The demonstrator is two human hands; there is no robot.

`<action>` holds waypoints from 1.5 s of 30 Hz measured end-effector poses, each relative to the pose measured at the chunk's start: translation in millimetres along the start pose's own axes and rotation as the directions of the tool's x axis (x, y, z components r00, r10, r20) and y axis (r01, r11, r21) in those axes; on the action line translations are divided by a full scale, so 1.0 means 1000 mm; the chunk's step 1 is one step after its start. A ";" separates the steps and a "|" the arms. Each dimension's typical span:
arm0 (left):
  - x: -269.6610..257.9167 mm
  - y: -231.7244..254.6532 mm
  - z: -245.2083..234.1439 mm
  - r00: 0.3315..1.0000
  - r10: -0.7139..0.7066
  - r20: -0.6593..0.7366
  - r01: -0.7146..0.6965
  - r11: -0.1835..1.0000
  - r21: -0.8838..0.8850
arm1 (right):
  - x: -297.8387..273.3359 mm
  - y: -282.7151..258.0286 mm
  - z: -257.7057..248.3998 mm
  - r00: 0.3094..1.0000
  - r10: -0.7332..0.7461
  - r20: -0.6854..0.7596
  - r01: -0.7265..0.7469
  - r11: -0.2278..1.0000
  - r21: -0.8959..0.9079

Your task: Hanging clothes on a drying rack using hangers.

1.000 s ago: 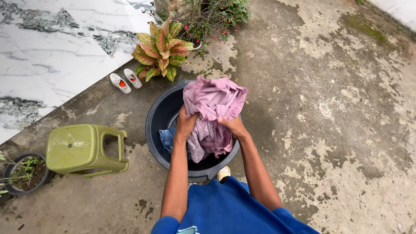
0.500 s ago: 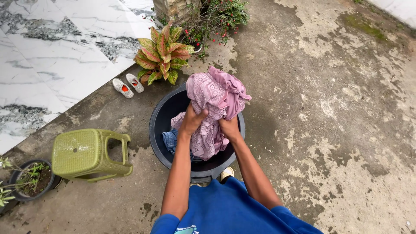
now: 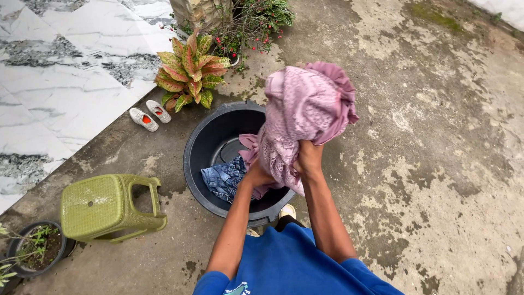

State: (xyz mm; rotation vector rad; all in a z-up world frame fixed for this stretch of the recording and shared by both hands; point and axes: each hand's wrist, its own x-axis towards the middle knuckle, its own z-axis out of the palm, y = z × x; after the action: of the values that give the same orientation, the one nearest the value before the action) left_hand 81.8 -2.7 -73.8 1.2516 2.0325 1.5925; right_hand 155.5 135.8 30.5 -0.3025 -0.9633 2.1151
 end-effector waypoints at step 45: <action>0.178 0.092 0.144 0.896 -0.371 -0.242 -0.041 0.475 -0.879 | 0.092 -0.160 -0.227 0.981 0.106 0.165 0.088 0.511 -0.855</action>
State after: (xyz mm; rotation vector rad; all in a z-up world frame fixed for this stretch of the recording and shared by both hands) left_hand 114.9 227.9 6.8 0.3011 1.0376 2.4251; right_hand 294.8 391.5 -0.2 -0.5899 -2.1281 1.4945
